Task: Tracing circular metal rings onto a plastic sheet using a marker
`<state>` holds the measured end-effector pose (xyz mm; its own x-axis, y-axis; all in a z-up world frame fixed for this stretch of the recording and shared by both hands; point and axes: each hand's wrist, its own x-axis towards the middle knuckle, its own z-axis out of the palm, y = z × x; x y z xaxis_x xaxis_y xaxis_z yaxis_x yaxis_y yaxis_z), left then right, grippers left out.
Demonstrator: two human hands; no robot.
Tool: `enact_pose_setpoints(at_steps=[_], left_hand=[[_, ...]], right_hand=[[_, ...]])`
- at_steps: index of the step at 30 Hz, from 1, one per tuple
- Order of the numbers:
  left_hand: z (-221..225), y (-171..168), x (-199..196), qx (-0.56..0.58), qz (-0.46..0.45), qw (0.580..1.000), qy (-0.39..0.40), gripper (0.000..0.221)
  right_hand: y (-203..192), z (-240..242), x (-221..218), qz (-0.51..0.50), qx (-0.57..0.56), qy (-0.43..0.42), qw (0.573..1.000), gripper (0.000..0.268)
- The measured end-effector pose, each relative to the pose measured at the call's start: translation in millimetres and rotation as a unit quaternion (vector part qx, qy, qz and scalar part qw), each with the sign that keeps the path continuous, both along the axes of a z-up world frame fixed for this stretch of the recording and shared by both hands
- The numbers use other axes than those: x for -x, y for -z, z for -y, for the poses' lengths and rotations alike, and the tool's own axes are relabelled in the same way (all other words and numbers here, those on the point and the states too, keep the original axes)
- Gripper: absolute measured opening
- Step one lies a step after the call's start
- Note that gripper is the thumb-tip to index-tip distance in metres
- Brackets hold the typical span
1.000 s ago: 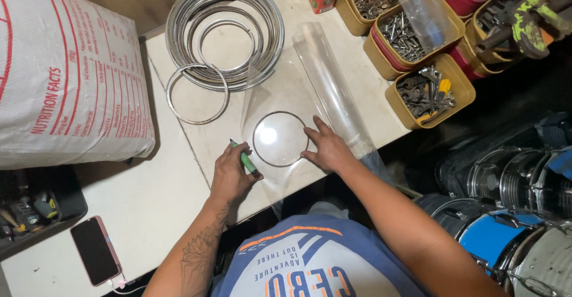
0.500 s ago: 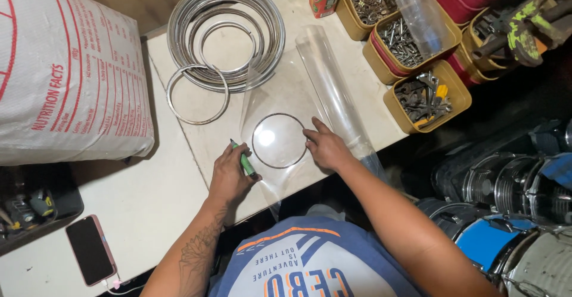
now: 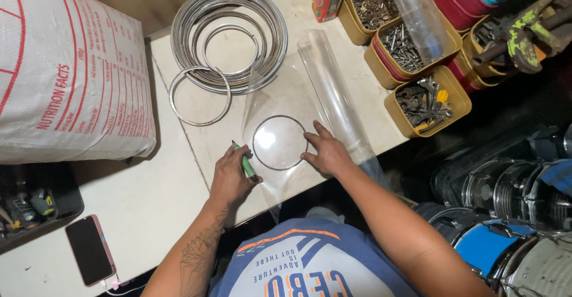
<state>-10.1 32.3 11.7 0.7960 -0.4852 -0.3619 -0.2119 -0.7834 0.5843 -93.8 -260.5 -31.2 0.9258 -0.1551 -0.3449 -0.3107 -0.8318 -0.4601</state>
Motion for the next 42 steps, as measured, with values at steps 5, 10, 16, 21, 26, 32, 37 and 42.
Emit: enact_pose_setpoints(at_steps=[5, 10, 16, 21, 26, 32, 37, 42], left_hand=[[1, -2, -1, -0.004, 0.0, 1.0, -0.002, 0.084], [-1, 3, -3, -0.004, 0.003, 1.0, 0.012, 0.084], [-3, 6, -4, -0.006, 0.015, 1.0, 0.024, 0.082], [1, -12, 0, 0.033, 0.075, 0.997, 0.011, 0.083], [10, -29, -6, 0.126, 0.171, 0.977, -0.036, 0.059], [50, -67, -21, 0.222, 0.114, 0.967, -0.061, 0.04], [76, -67, -40, 0.179, 0.062, 0.979, -0.075, 0.038], [85, -65, -49, 0.19, 0.059, 0.977, -0.075, 0.036]], right_hand=[[-6, -3, -2, 0.001, 0.01, -0.002, 1.0, 0.068], [-16, -4, -5, -0.01, 0.017, -0.005, 1.0, 0.068], [-21, -4, -5, -0.03, 0.016, -0.003, 0.999, 0.068], [-27, -6, -4, -0.01, 0.012, -0.008, 1.0, 0.068], [-29, -6, -2, -0.007, 0.009, -0.006, 1.0, 0.068], [-31, -6, -2, -0.002, 0.012, -0.007, 1.0, 0.068], [-42, -7, -2, -0.012, 0.013, -0.012, 1.0, 0.068], [-42, -5, -2, -0.014, 0.004, -0.018, 1.0, 0.066]])
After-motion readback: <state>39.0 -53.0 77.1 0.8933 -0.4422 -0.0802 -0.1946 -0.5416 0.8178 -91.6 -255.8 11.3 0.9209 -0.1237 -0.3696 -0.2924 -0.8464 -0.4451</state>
